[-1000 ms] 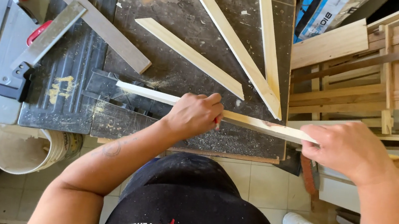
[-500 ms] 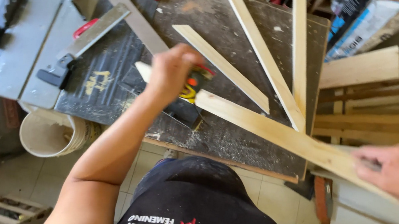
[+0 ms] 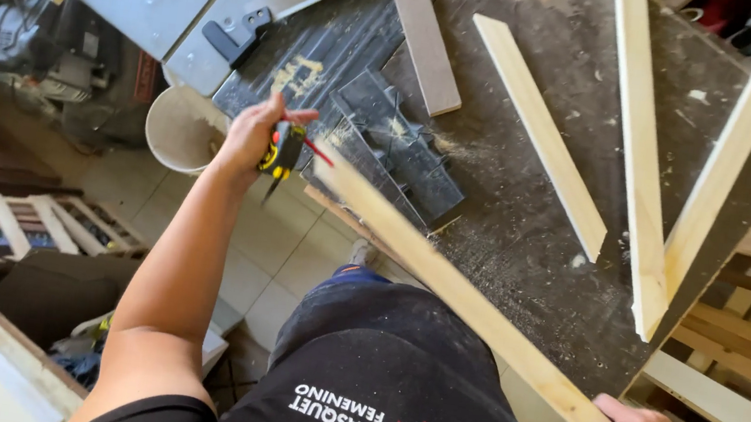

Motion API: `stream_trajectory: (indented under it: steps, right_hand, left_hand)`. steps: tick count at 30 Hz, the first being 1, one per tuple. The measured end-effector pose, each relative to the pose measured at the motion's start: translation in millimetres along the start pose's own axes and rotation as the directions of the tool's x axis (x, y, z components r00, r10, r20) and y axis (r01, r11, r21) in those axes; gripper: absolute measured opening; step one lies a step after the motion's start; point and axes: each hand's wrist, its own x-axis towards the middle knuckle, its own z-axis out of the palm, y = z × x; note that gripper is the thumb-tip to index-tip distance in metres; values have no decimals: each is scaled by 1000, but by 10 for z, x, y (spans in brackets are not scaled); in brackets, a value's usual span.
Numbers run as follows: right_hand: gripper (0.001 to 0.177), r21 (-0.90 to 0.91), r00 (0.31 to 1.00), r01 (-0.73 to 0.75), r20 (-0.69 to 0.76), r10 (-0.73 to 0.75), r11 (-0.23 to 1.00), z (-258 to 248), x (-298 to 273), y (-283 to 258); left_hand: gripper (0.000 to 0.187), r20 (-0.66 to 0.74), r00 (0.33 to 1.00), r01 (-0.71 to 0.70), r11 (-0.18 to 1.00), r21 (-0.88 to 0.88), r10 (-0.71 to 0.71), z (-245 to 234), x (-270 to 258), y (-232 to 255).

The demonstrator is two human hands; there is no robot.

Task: The person measures a piece of wood with a tape measure, marks it with a pencil, and then cuts it using a hand saw.

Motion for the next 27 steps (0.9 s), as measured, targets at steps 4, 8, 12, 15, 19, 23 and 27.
stream_trajectory:
  steps: [4,8,12,15,19,23,27]
  right_hand:
    - [18,101,979,200,26,-204,975,52,480,-35]
    - [22,34,955,286,71,-288,958,65,874,-95]
    - [42,-52,978,135,167,-124,990,5,1084,-188]
    - [36,-111,975,182,151,-164,977,112,1220,-69]
    - [55,-171,974,226,35,-223,959,107,1275,-114]
    - [71,-264,970,144,-154,-189,954,12,1229,-421]
    - [47,362,834,270,-551,-29,892,303,1521,-1178]
  left_hand:
    - [59,-23,985,174,971,161,-173,-63,-39,-346]
    - [60,-203,965,189,976,106,-165,-16,-207,-445]
    - [50,-366,922,111,992,-65,-127,-229,-176,-747]
    - [46,-425,889,95,976,-195,-171,-232,-293,-772]
    - [49,-265,957,71,983,-168,-115,-151,-430,-876]
    - [34,-134,985,116,993,28,-111,340,-637,-955]
    - [36,17,987,-162,982,92,161,1132,-886,-1208]
